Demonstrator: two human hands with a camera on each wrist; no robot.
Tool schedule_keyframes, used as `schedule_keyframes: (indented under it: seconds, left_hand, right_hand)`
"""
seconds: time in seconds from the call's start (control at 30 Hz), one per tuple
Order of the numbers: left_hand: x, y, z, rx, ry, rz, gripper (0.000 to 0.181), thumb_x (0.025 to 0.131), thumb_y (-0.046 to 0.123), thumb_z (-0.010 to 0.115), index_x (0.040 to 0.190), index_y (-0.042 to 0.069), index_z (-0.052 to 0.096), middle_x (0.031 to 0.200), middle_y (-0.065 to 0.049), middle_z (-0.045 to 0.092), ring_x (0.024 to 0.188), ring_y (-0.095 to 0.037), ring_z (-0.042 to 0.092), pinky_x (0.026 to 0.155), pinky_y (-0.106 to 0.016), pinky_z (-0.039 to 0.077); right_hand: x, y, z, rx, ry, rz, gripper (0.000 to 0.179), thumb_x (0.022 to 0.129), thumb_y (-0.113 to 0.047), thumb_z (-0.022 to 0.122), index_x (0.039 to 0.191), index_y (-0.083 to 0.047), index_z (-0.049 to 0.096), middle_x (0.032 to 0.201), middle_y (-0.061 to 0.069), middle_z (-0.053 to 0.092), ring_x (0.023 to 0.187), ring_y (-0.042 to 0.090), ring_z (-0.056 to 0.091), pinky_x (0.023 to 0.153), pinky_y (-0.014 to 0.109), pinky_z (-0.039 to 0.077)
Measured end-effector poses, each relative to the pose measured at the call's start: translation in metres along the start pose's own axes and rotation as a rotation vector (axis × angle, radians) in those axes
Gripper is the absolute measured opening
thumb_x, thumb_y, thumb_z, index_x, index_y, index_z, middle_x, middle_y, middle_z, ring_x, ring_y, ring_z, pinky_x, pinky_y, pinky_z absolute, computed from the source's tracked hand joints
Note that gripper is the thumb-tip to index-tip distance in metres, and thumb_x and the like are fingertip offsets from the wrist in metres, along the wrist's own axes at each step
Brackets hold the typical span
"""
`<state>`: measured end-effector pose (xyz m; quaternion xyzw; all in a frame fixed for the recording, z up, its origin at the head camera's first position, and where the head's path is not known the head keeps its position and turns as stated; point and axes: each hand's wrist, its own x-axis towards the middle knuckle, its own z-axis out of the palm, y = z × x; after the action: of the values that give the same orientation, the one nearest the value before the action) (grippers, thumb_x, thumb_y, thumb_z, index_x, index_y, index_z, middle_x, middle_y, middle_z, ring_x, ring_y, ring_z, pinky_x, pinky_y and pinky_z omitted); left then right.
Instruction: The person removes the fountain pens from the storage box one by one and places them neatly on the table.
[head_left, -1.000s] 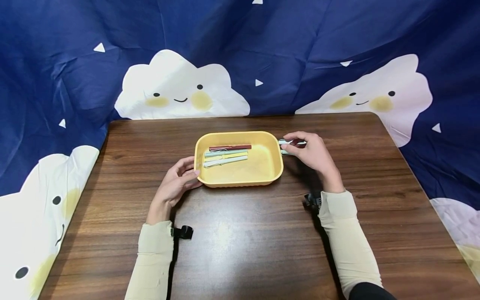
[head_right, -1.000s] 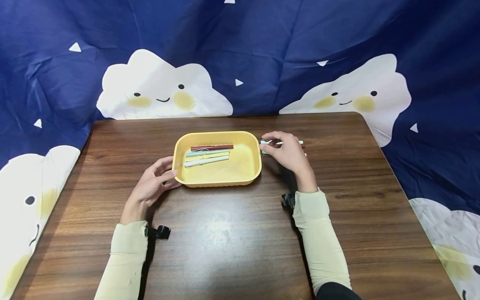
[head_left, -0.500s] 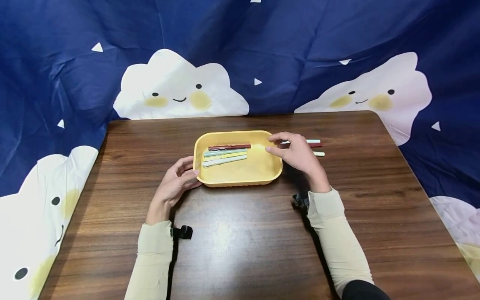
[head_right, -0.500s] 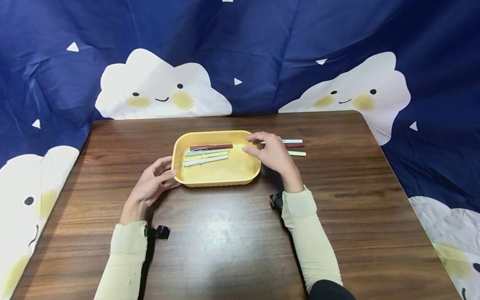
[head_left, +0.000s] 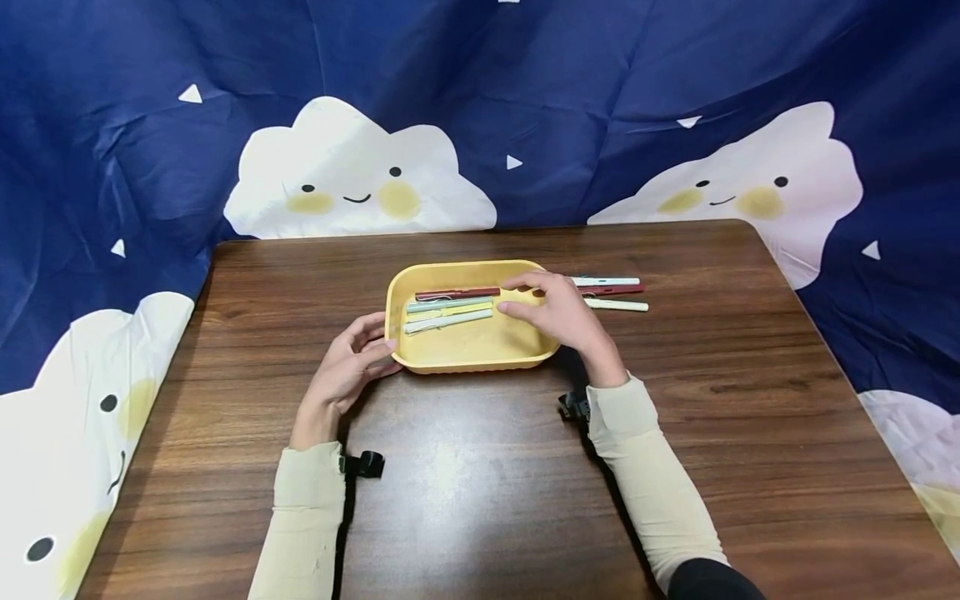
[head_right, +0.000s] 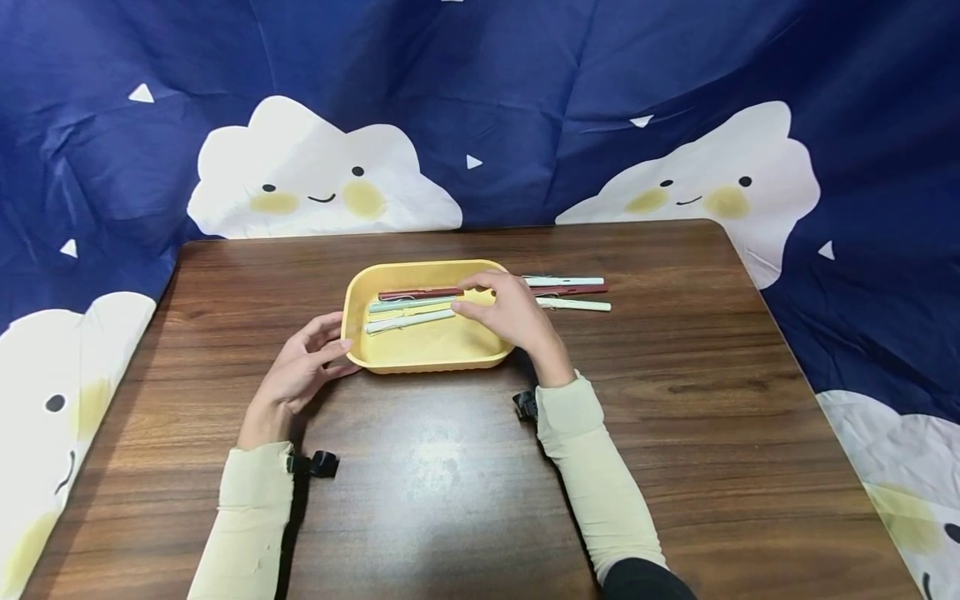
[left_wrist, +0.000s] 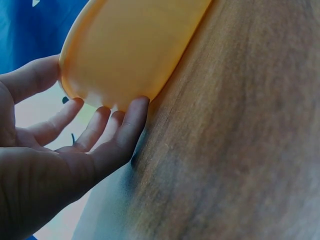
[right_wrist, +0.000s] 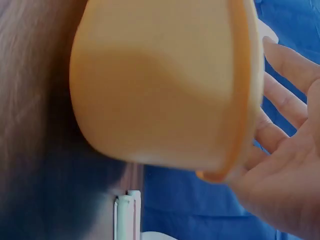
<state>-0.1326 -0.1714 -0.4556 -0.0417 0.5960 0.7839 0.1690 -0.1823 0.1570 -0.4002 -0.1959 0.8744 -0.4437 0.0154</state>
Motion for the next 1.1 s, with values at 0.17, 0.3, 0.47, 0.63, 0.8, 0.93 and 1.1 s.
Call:
schedule_keyframes:
  seconds: [0.17, 0.3, 0.47, 0.63, 0.8, 0.93, 1.1]
  left_hand:
    - [0.0, 0.0, -0.001, 0.005, -0.001, -0.001, 0.06, 0.098, -0.004, 0.06, 0.152, -0.001, 0.034, 0.143, -0.025, 0.04, 0.11, -0.022, 0.06, 0.087, -0.038, 0.058]
    - [0.0, 0.0, -0.001, 0.008, 0.002, -0.004, 0.06, 0.098, -0.004, 0.06, 0.152, -0.001, 0.034, 0.143, -0.024, 0.04, 0.111, -0.023, 0.059, 0.087, -0.038, 0.058]
    - [0.0, 0.001, 0.0, 0.008, 0.0, -0.005, 0.06, 0.098, -0.004, 0.06, 0.152, -0.001, 0.034, 0.142, -0.024, 0.04, 0.111, -0.024, 0.059, 0.087, -0.038, 0.059]
    - [0.0, 0.001, 0.001, 0.001, -0.002, -0.003, 0.059, 0.098, -0.006, 0.058, 0.152, -0.001, 0.034, 0.142, -0.024, 0.04, 0.112, -0.024, 0.059, 0.086, -0.038, 0.059]
    - [0.0, 0.002, 0.003, -0.001, -0.002, -0.003, 0.059, 0.098, -0.006, 0.058, 0.151, -0.001, 0.035, 0.141, -0.023, 0.041, 0.111, -0.024, 0.059, 0.086, -0.038, 0.059]
    - [0.0, 0.002, 0.002, 0.003, 0.001, -0.003, 0.059, 0.098, -0.005, 0.059, 0.151, -0.001, 0.035, 0.141, -0.023, 0.041, 0.11, -0.024, 0.06, 0.085, -0.038, 0.059]
    - [-0.001, 0.001, 0.001, 0.009, 0.003, -0.002, 0.059, 0.098, -0.004, 0.06, 0.152, -0.001, 0.034, 0.143, -0.024, 0.04, 0.111, -0.024, 0.059, 0.086, -0.038, 0.059]
  right_hand:
    - [0.004, 0.0, 0.011, -0.007, -0.01, -0.002, 0.034, 0.09, -0.025, 0.079, 0.116, -0.004, 0.075, 0.115, 0.009, 0.071, 0.11, 0.029, 0.06, 0.091, 0.05, 0.05]
    - [0.009, -0.003, 0.021, 0.002, -0.021, -0.009, 0.035, 0.09, -0.025, 0.079, 0.117, -0.004, 0.074, 0.115, 0.01, 0.071, 0.111, 0.029, 0.06, 0.092, 0.053, 0.05]
    - [0.016, -0.007, 0.036, -0.001, -0.045, -0.01, 0.036, 0.091, -0.027, 0.078, 0.12, -0.006, 0.074, 0.119, 0.008, 0.07, 0.114, 0.027, 0.061, 0.097, 0.048, 0.049]
    - [0.022, -0.011, 0.049, -0.009, -0.064, -0.014, 0.038, 0.091, -0.027, 0.079, 0.122, -0.006, 0.074, 0.121, 0.007, 0.07, 0.115, 0.026, 0.062, 0.1, 0.043, 0.049]
    - [0.023, -0.014, 0.061, -0.027, -0.086, -0.014, 0.038, 0.089, -0.026, 0.08, 0.121, -0.006, 0.074, 0.118, 0.007, 0.07, 0.112, 0.024, 0.063, 0.096, 0.04, 0.05]
    - [0.027, -0.02, 0.069, -0.062, -0.109, -0.011, 0.036, 0.089, -0.025, 0.081, 0.119, -0.007, 0.075, 0.118, 0.006, 0.071, 0.111, 0.022, 0.064, 0.096, 0.038, 0.05]
    - [0.034, -0.029, 0.078, -0.128, -0.154, 0.024, 0.033, 0.09, -0.024, 0.08, 0.119, -0.01, 0.076, 0.119, 0.006, 0.071, 0.11, 0.023, 0.064, 0.094, 0.037, 0.051]
